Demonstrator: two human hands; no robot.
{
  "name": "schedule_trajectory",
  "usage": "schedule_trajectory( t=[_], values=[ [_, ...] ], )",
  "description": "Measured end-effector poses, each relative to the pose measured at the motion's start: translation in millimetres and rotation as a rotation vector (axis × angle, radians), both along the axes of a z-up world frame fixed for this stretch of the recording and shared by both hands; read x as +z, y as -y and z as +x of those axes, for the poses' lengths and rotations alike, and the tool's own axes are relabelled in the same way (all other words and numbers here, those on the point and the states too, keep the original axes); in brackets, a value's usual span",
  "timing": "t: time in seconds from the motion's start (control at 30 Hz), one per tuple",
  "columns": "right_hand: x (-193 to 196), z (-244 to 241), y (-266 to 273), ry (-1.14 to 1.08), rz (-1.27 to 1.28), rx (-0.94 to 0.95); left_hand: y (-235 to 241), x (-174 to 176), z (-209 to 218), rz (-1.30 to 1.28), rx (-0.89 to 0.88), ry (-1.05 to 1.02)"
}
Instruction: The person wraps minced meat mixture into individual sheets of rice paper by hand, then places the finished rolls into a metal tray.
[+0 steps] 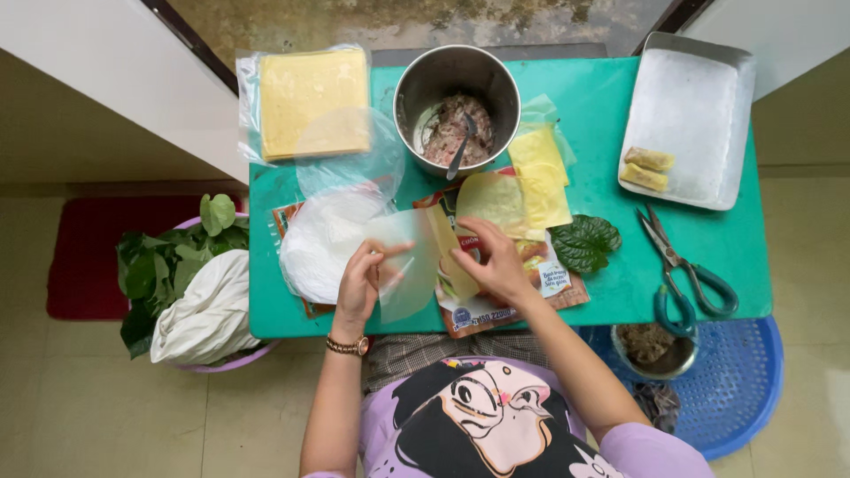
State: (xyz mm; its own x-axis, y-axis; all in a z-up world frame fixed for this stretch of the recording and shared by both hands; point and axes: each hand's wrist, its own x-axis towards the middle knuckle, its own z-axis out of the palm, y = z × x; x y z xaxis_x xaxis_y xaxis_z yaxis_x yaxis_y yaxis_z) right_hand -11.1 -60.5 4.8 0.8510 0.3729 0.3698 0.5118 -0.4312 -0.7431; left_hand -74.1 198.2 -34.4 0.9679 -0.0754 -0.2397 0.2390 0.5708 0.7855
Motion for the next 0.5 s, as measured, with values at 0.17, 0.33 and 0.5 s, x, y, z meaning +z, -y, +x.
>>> schedule_trajectory(
  t=[0.17,0.33,0.5],
  values=[
    [-12.7,-28.7,-11.6,0.293,-0.142,-0.055,6.1,5.4,6.7,-0.047,-0.004,0.035],
    [-65.3,-23.9,39.9,-0.522,0.253,-0.071,-8.1,8.7,10.8,0.064,0.126,0.026],
    [-79.9,-44.4,72.6,-0.826,0.573,-0.213,-11.8,8.9,29.0,0.299,0.176,0.033]
  ],
)
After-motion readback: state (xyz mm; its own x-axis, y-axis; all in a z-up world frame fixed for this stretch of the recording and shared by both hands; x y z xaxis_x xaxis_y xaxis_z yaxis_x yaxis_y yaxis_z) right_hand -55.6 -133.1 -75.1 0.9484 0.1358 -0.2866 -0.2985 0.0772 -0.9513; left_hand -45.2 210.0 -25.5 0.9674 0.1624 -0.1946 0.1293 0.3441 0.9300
